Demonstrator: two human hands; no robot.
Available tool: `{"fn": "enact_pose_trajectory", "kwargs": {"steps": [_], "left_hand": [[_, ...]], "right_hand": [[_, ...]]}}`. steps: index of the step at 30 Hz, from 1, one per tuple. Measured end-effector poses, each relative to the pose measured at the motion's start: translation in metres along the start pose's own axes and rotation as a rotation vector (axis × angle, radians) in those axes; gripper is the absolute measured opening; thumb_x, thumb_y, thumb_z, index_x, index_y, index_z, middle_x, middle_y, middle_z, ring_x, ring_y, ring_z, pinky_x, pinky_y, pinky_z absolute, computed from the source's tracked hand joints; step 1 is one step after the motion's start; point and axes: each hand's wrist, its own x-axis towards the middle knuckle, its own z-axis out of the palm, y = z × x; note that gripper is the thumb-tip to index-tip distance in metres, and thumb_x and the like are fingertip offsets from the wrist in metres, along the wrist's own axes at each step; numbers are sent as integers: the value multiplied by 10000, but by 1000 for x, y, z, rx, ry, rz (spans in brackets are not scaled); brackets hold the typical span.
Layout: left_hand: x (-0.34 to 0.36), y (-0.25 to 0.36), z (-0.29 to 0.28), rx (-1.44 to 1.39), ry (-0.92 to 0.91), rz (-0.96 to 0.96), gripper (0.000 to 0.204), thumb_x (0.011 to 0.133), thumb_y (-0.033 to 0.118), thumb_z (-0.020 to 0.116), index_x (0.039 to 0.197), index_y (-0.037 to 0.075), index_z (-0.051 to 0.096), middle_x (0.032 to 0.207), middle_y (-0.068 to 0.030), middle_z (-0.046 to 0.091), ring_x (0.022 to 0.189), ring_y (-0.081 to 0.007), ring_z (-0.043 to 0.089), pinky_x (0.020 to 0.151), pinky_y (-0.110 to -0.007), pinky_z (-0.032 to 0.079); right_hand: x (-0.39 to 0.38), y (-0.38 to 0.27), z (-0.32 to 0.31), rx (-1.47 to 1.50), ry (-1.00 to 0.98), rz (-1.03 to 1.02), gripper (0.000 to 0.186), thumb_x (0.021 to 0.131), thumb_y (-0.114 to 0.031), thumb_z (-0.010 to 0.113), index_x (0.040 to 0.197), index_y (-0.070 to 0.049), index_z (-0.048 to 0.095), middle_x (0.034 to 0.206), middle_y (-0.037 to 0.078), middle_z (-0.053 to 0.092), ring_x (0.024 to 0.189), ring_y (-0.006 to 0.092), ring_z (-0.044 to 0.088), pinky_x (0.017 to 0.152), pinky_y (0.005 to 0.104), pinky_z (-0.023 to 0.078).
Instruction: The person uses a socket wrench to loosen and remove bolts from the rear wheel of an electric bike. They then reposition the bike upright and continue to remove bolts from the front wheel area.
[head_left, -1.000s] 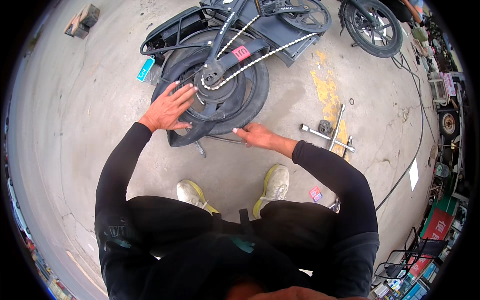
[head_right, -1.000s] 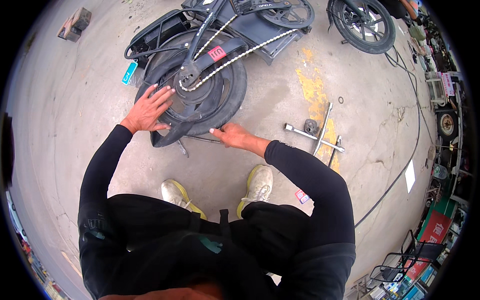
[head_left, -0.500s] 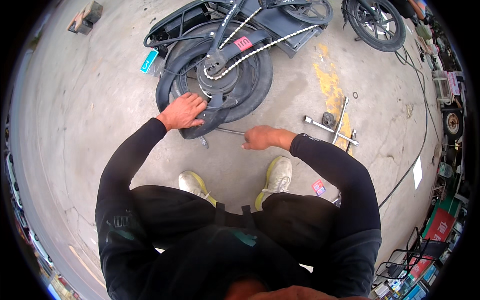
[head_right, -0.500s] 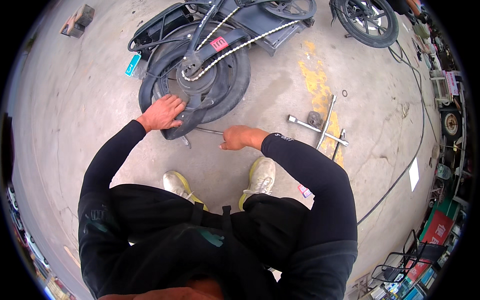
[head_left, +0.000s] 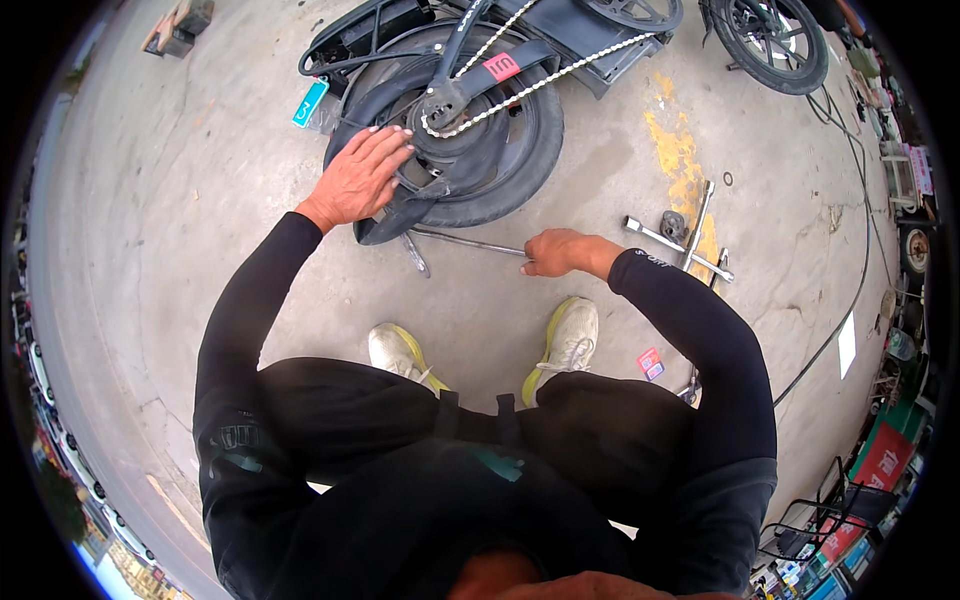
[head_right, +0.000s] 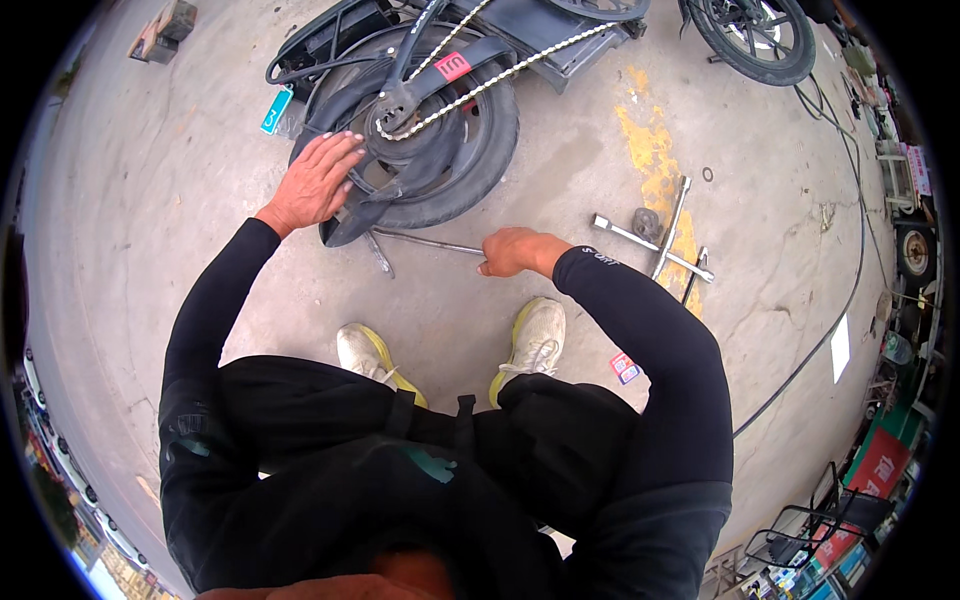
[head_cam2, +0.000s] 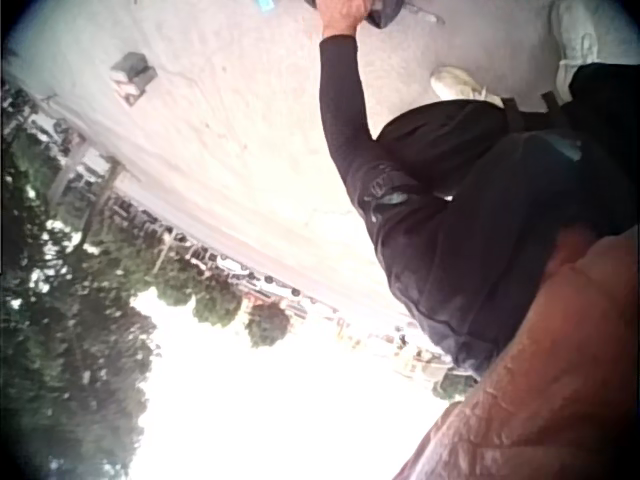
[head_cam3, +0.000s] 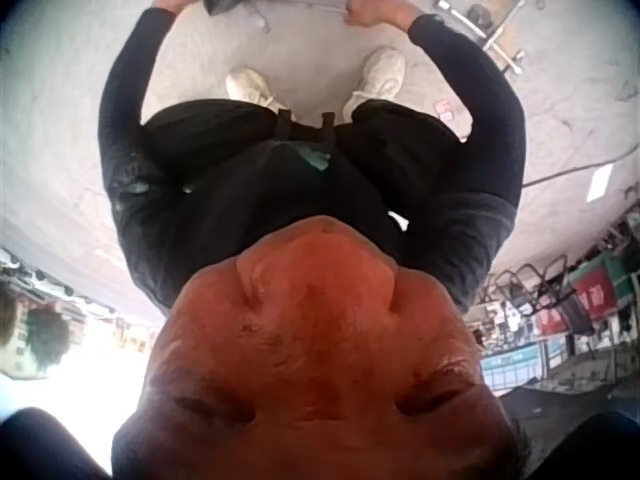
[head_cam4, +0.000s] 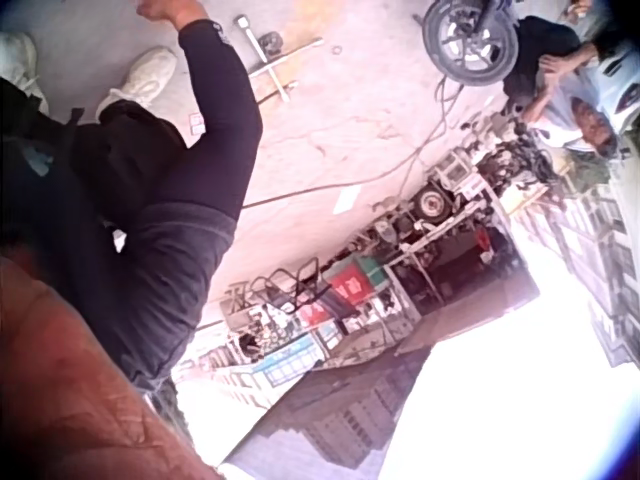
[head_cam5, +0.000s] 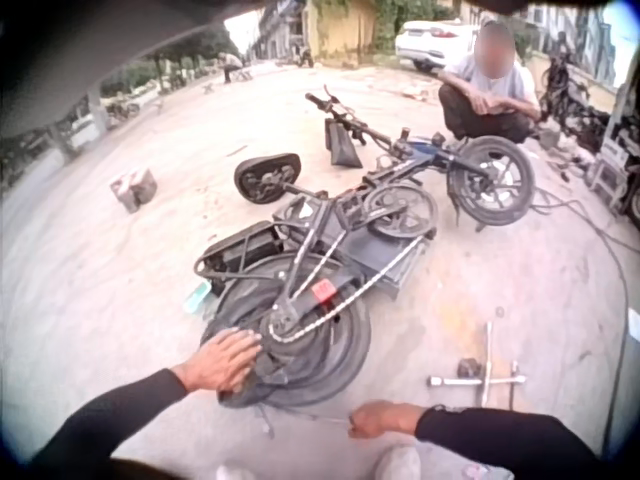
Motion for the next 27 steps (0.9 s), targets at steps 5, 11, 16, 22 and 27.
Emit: {"fn": "enact_pose_trajectory", "kwargs": {"steps": [5,11,16,22,27], "left_hand": [[71,78,12,-217,-15,266,688,851,311,766,1428,51,497,1512,-111,484,1432,-274,437,1202,-473,326],[93,93,3,-335,-21,145,443,878,273,755,1243,62,618,1268,-89,618,1231,-262,586,1047,-443,451],[122,83,-14,-308,25,-46,324,900,207,725,1178,65,638,1089,-87,659,981,-283,669,834,-414,540],[184,61,-23,-259,84,-188,305,938,230,677,1174,45,626,1043,-141,699,896,-359,698,715,-472,560],[263,55,-14,-160,192,-325,334,938,281,691,1166,40,656,1035,-142,716,912,-364,701,729,-461,562]], "right_hand": [[3,-28,-3,-127,-32,-82,450,984,-426,602,1091,-16,756,1101,187,748,1070,384,697,923,478,545],[-14,-28,-1,-255,333,-210,350,959,-376,646,986,-42,745,1003,141,751,976,359,713,865,469,561],[-80,-15,33,-25,593,-407,301,952,-347,665,875,-56,685,848,127,711,821,368,700,763,469,567],[-45,-2,170,464,742,-245,275,961,-308,653,838,-62,663,838,132,700,774,347,692,679,467,555],[-18,-1,206,476,980,-187,230,947,-264,654,820,-73,630,766,119,655,720,328,670,636,455,541]]}}
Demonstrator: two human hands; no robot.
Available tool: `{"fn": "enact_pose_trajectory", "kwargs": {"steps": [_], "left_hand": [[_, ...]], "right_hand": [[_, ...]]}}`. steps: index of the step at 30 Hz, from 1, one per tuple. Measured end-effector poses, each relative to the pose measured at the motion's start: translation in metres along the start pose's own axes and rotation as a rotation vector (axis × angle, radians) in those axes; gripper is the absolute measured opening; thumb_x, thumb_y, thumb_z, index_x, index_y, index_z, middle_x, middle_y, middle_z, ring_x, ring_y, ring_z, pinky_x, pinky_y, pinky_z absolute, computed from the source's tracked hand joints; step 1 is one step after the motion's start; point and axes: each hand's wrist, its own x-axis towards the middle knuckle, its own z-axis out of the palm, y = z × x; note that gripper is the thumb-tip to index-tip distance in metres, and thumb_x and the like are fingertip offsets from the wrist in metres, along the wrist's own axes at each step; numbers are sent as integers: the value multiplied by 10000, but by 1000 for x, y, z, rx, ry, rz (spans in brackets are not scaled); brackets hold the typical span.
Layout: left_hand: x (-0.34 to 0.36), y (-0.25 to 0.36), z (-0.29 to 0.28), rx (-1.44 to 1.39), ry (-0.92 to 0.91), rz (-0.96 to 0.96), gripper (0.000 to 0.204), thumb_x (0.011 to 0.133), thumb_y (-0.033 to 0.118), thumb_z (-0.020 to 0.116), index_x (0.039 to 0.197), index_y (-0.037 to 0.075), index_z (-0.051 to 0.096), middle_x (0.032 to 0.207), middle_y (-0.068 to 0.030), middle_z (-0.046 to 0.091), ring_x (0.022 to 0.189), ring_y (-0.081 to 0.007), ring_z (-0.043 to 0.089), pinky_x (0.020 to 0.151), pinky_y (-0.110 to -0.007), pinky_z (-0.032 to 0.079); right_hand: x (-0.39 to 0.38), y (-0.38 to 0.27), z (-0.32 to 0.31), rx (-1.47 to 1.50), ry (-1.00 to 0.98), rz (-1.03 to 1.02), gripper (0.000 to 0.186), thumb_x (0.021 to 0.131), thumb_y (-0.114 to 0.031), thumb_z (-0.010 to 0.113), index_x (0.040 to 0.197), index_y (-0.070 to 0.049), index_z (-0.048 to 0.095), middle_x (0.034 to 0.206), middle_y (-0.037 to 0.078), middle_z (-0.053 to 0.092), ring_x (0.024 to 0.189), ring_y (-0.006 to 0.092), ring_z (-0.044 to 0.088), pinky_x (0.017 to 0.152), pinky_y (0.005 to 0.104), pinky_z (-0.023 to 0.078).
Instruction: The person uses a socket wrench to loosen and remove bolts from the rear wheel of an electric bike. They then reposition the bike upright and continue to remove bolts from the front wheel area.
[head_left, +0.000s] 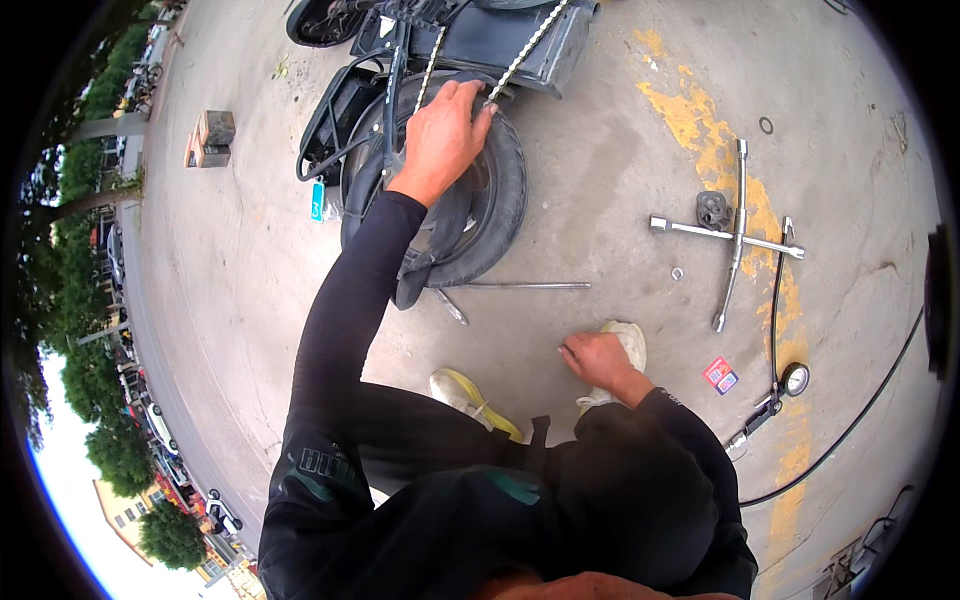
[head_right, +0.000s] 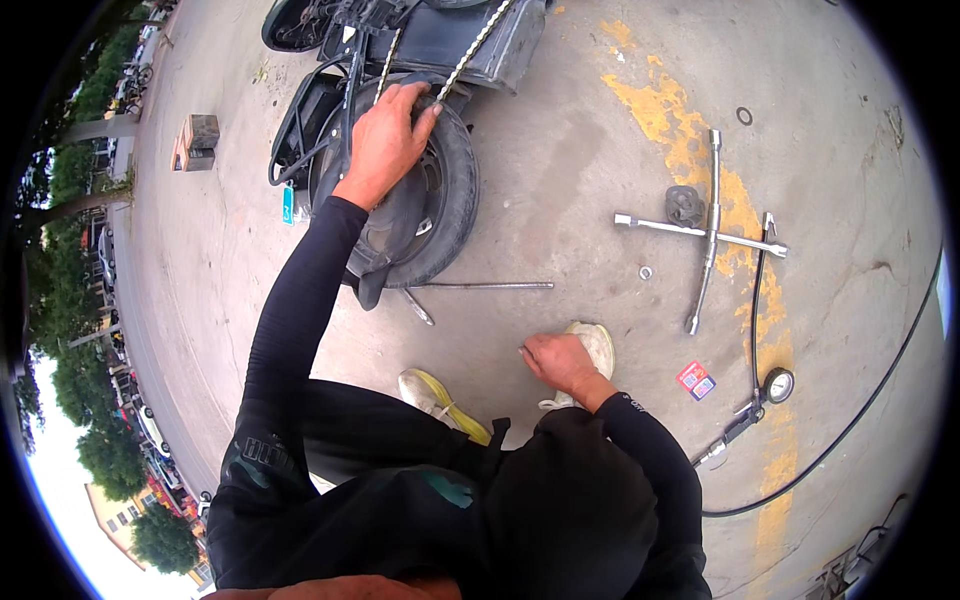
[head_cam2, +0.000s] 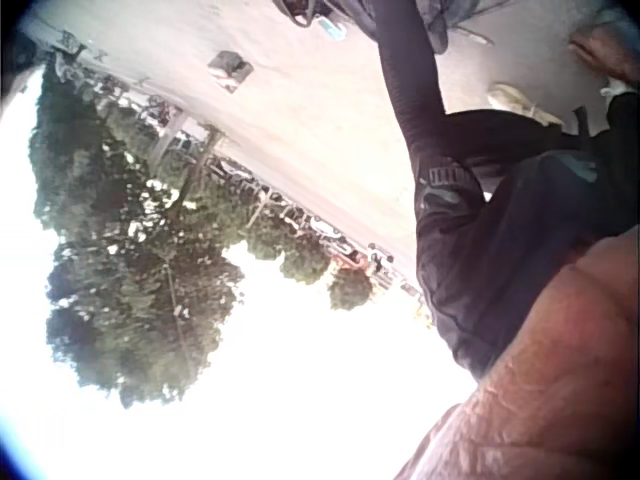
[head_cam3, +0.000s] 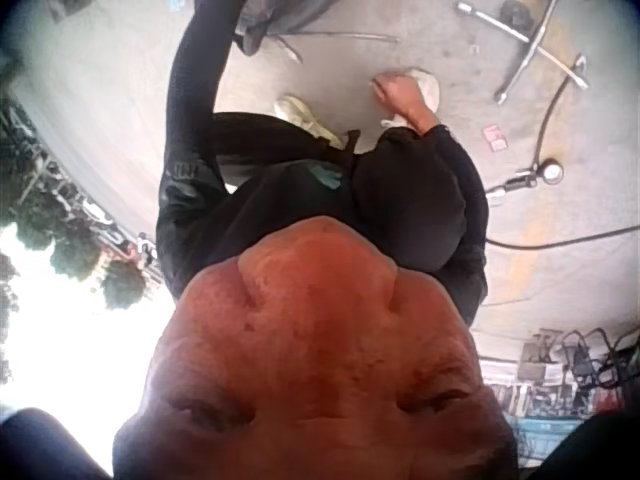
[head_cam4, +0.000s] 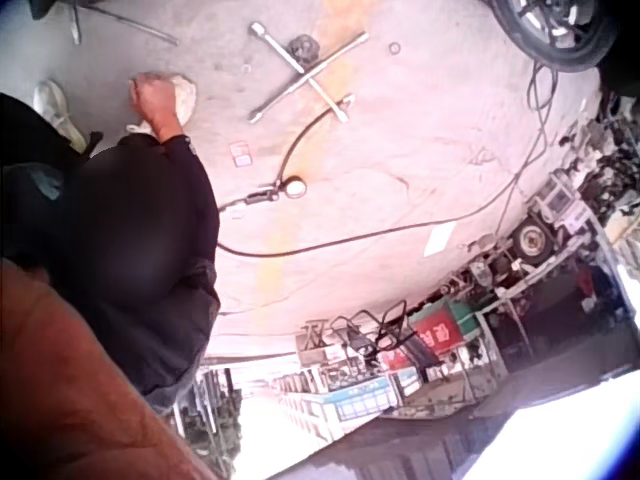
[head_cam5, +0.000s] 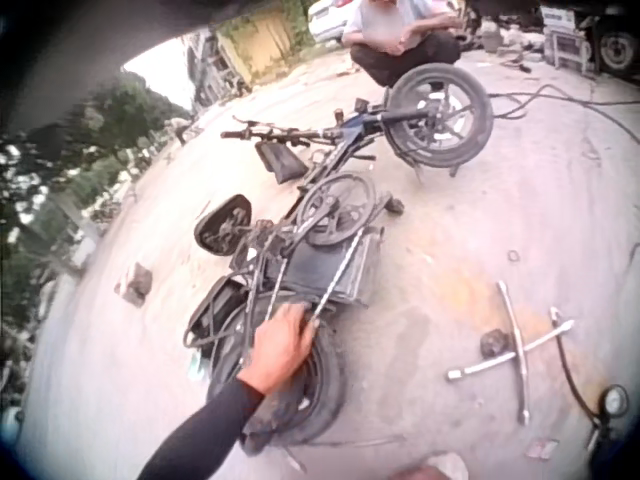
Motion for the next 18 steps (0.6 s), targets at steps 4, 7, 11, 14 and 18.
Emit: {"fn": "enact_pose_trajectory", "kwargs": {"steps": [4,7,11,14,18], "left_hand": [[50,15,29,-22,45,-22,351,920,306,712,1130,28,670,1015,-153,728,900,-376,702,739,-464,554],[77,22,28,-183,-208,-182,299,916,247,729,1073,0,669,905,-158,721,830,-313,700,749,-404,538],[81,3,12,-405,-315,-276,230,956,185,719,1007,-27,646,836,-52,702,751,-110,611,714,-294,503],[86,2,17,-303,-274,-360,229,962,185,719,1013,-28,653,845,-46,715,765,-100,627,710,-286,504],[76,22,20,-29,-261,-196,252,953,198,731,1031,-33,665,845,-60,720,754,-116,648,705,-291,513]], "right_hand": [[0,6,0,38,69,3,210,938,-248,655,816,-81,615,751,111,636,703,323,664,627,450,543],[-4,12,5,77,75,35,207,941,-249,649,823,-82,617,776,111,649,698,322,668,621,453,550],[-2,12,5,140,104,33,208,938,-252,650,827,-79,621,780,118,659,708,327,678,629,453,559],[-2,13,4,172,95,36,208,937,-250,650,829,-74,623,790,123,666,716,333,682,639,456,563],[-1,15,-1,237,89,62,207,943,-246,642,838,-68,629,809,131,672,723,341,683,651,467,564]]}}
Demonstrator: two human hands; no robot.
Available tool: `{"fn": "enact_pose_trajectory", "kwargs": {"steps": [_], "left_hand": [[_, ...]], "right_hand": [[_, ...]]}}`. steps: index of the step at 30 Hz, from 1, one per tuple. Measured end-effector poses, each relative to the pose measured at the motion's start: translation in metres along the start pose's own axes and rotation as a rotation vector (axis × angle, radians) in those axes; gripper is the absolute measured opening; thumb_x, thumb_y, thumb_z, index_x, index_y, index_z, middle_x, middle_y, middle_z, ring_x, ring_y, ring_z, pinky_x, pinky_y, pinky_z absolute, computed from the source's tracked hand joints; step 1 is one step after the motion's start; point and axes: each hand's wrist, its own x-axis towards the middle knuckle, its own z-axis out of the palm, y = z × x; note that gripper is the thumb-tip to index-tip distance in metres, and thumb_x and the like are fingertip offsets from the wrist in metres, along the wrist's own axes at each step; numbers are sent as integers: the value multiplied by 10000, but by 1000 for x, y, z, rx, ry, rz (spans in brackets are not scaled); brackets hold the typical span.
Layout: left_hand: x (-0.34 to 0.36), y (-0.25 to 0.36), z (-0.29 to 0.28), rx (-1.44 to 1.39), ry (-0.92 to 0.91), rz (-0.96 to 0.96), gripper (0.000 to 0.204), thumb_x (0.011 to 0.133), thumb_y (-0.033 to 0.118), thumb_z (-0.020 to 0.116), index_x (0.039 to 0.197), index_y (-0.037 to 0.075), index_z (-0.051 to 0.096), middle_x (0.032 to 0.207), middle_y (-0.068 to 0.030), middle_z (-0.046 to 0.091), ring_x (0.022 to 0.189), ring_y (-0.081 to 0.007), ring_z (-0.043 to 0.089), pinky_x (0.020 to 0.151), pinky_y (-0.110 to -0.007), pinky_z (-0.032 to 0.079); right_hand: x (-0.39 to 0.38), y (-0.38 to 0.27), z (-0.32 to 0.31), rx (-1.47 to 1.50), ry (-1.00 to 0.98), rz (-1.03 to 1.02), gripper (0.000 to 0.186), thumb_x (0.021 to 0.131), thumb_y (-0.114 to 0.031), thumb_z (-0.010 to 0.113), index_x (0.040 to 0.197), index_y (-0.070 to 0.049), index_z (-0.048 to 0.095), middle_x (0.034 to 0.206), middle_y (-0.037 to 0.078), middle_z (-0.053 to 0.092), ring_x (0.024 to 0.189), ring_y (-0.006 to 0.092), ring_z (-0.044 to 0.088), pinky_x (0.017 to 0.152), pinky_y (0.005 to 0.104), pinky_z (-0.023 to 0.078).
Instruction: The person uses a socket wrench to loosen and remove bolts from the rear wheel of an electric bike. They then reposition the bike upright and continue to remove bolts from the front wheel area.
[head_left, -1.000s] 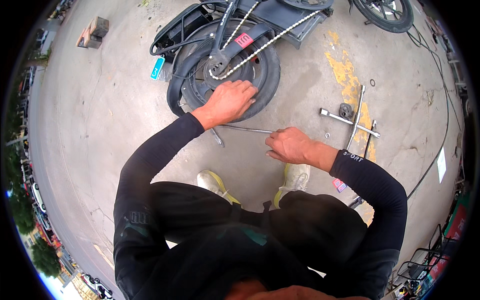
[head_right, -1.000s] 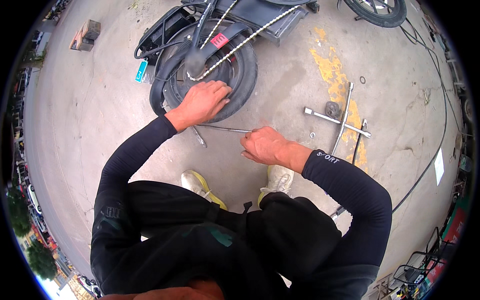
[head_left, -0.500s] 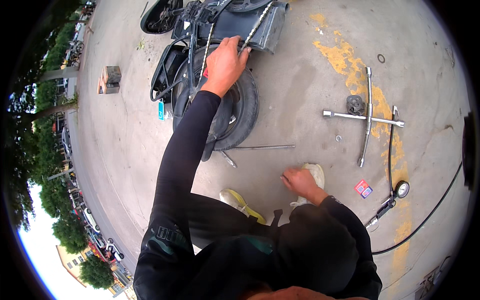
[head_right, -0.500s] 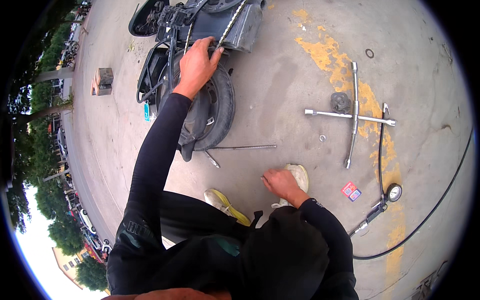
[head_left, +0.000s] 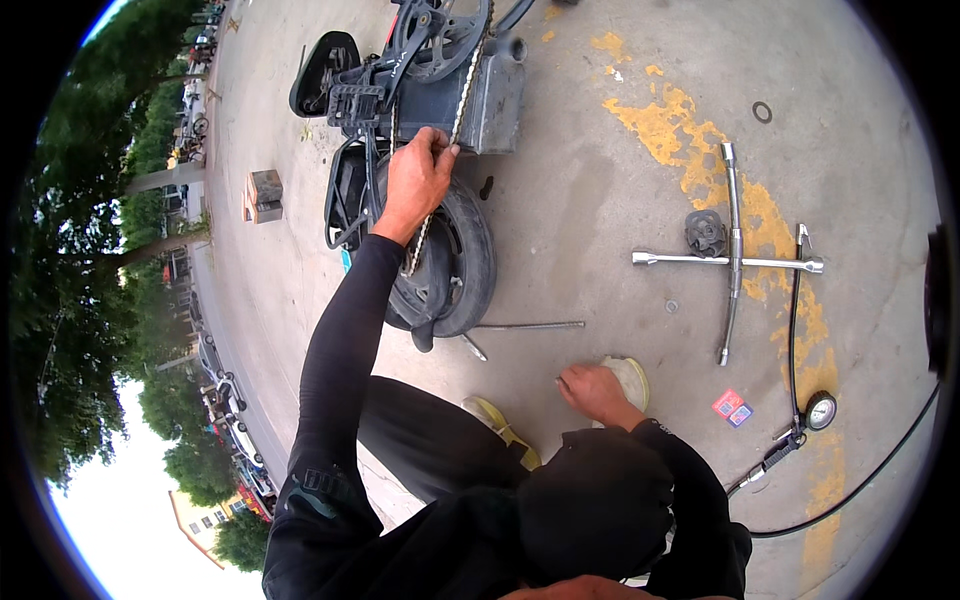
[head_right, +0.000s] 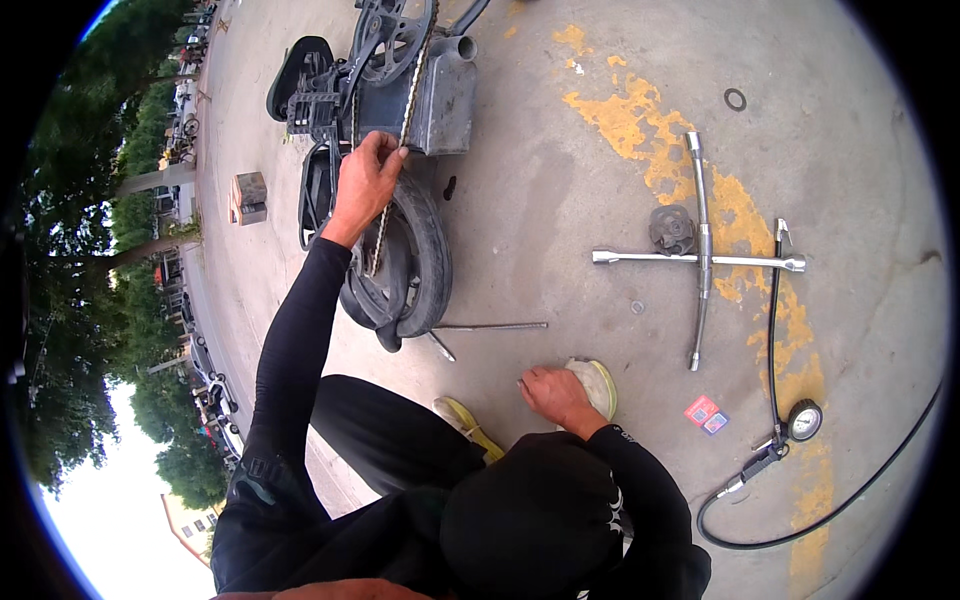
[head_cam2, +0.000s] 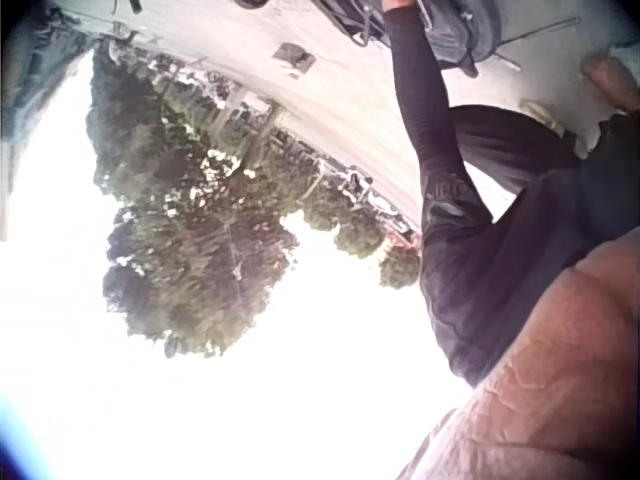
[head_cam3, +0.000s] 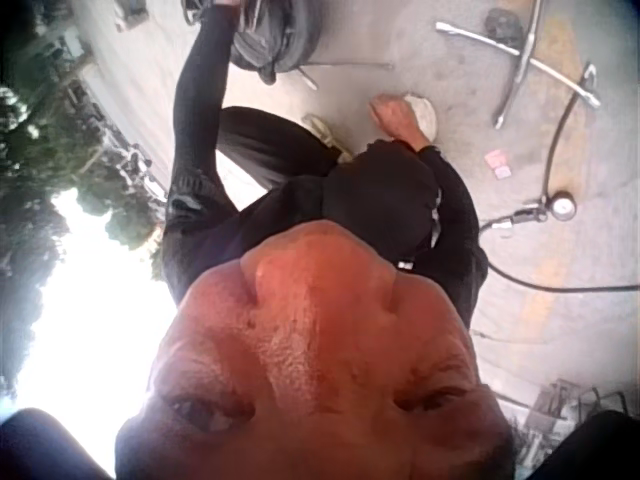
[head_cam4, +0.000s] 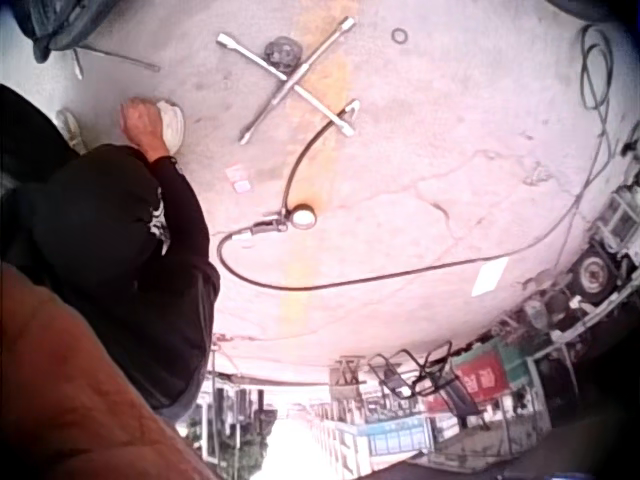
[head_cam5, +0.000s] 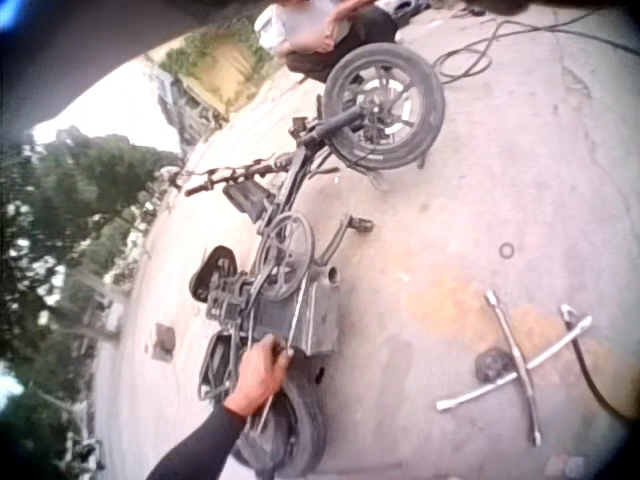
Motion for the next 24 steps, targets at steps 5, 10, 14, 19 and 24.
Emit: {"fn": "enact_pose_trajectory", "kwargs": {"steps": [5,10,14,19,24], "left_hand": [[11,-12,-15,-30,-8,-39,264,932,212,737,1042,-16,663,787,-110,713,722,-198,693,688,-345,527],[15,-3,-12,36,-134,8,236,958,172,699,1058,-26,616,807,-74,688,759,-181,672,714,-341,518],[7,-6,-22,-263,-234,-31,211,977,144,675,1063,-32,597,884,-29,653,784,-120,586,727,-317,503],[-7,27,-22,-4,-159,-83,421,953,263,717,1207,-53,605,1044,-153,715,932,-258,692,838,-351,539],[-43,24,-33,-241,-150,-93,504,970,263,697,1342,-50,563,1270,-212,664,1190,-313,651,975,-381,529]], "right_hand": [[0,3,4,22,-27,1,222,960,-257,621,853,-63,633,822,136,674,739,345,687,660,471,565],[-4,6,3,75,-22,8,234,969,-269,615,867,-59,630,832,134,677,745,354,686,662,473,562],[-1,8,-1,91,-4,19,226,959,-260,632,858,-58,626,827,131,675,748,352,687,656,471,557],[4,2,-1,17,23,31,217,943,-245,656,828,-65,620,818,125,673,745,339,686,647,465,554],[4,2,7,50,80,-4,197,928,-234,686,829,-75,626,800,123,664,713,339,674,636,462,548]]}}
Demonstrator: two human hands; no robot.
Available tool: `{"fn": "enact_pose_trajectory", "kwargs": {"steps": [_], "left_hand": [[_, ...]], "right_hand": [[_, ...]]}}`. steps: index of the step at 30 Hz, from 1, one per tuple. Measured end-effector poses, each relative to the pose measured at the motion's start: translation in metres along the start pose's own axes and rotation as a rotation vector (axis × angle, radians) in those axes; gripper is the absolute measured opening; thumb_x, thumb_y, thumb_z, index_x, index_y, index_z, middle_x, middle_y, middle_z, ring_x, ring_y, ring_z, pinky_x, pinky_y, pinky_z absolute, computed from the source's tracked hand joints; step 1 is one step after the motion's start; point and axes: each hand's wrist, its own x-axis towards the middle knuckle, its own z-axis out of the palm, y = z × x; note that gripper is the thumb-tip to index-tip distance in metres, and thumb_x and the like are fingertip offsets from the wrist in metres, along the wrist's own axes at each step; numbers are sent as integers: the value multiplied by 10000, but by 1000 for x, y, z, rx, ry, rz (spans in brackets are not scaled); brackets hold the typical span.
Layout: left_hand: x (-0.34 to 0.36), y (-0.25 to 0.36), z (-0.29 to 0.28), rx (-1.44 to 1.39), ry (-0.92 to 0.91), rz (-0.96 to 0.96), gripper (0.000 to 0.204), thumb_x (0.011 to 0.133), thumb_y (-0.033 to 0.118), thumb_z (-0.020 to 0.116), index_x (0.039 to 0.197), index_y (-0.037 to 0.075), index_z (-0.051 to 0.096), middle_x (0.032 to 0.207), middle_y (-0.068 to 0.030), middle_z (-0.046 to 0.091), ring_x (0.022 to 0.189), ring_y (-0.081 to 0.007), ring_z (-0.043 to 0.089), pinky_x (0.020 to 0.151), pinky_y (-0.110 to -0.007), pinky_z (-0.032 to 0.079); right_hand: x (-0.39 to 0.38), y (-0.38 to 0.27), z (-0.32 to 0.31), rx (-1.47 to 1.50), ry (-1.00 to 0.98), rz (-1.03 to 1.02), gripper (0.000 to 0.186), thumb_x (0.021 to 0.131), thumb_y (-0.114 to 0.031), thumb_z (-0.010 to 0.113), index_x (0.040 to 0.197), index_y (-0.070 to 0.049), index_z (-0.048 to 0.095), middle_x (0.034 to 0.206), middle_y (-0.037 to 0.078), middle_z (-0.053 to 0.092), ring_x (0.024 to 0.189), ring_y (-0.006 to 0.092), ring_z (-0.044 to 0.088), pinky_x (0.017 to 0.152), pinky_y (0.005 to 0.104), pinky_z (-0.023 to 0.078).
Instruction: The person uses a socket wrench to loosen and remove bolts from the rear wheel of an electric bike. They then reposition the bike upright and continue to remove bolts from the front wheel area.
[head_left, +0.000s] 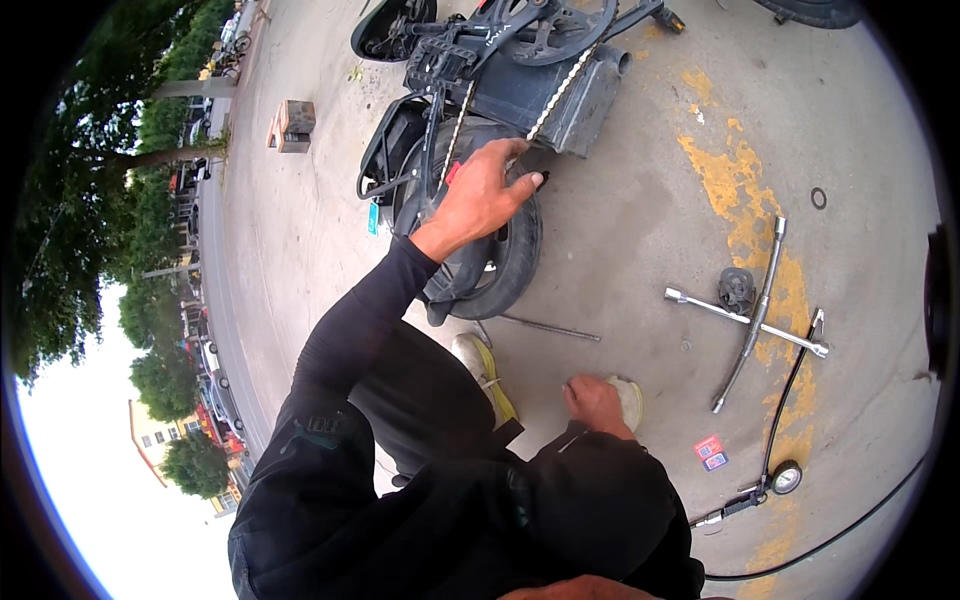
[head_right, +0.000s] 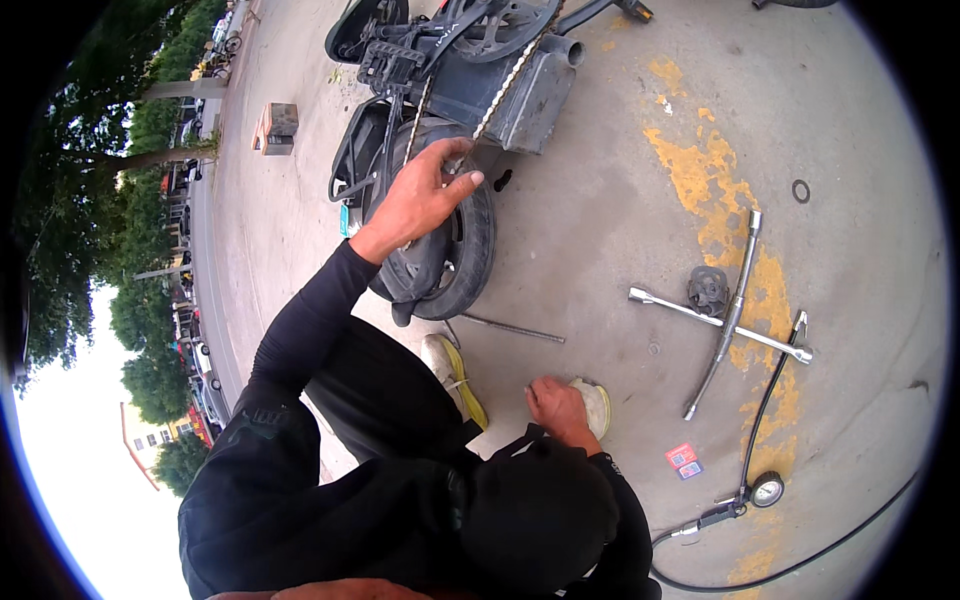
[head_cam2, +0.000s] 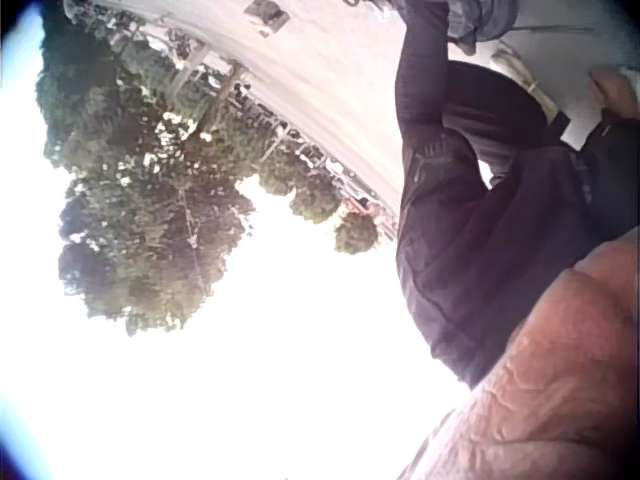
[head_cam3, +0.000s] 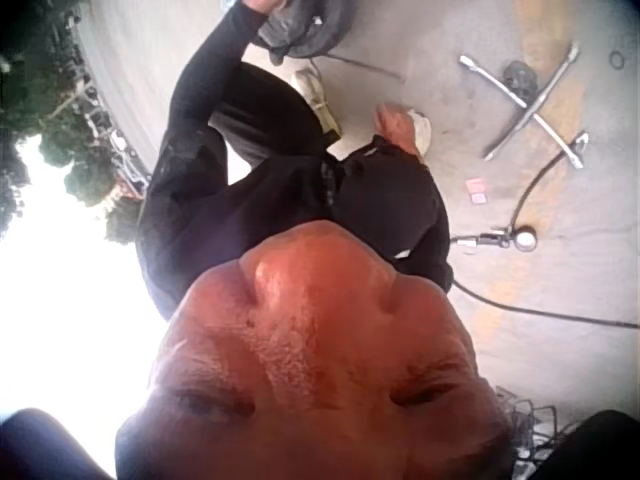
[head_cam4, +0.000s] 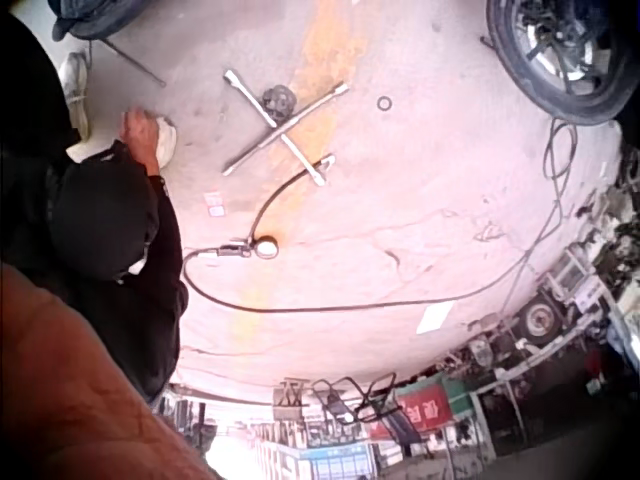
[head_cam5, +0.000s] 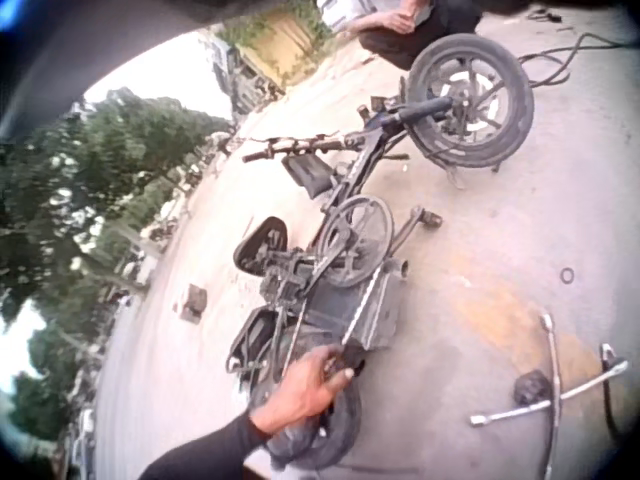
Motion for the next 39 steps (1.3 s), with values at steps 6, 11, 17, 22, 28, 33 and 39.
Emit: {"fn": "enact_pose_trajectory", "kwargs": {"steps": [6,11,17,22,28,33,39], "left_hand": [[-44,-19,-19,-232,-517,197,404,1002,266,657,1286,-18,608,1224,-203,686,1146,-340,669,976,-406,530],[-41,-61,-56,106,-292,376,242,911,247,709,876,12,663,830,-137,680,864,-372,680,742,-484,533],[18,-162,-88,288,64,167,308,890,322,725,934,17,718,884,-170,721,911,-364,721,770,-474,579],[44,-192,-105,215,-241,-23,375,948,397,683,1057,49,768,1084,-171,753,1035,-340,724,875,-445,575],[48,-222,-60,-66,-147,-56,498,1007,440,567,1118,-38,651,1057,-266,727,1037,-445,687,924,-519,525],[43,-214,-52,-165,-124,-137,463,1018,425,542,1080,-30,599,998,-297,716,986,-490,678,884,-567,513],[28,-195,-36,-218,61,-251,388,1028,395,554,972,12,539,844,-222,713,803,-428,707,698,-538,539]], "right_hand": [[33,-18,-76,21,-243,240,189,927,-232,697,970,-48,700,852,153,704,763,346,698,674,446,550],[113,-24,-191,-109,-335,557,339,961,-296,688,1135,-5,694,961,196,744,854,347,729,771,405,564],[243,-220,-276,-410,-100,501,374,989,-280,663,1185,40,655,1074,218,730,916,336,726,811,412,562],[292,-393,-268,-647,-79,347,341,986,-242,671,1177,40,655,1123,214,713,966,354,708,823,411,561],[318,-473,-162,-820,-327,-88,427,860,-200,763,1211,1,626,1144,144,665,1041,315,656,850,400,546],[351,-427,-93,-902,-730,-311,350,850,-200,739,1137,-25,642,1027,98,649,985,269,652,845,375,527],[443,-331,-115,-867,-462,-578,209,783,-118,689,962,-15,664,917,102,676,900,237,669,793,345,517]]}}
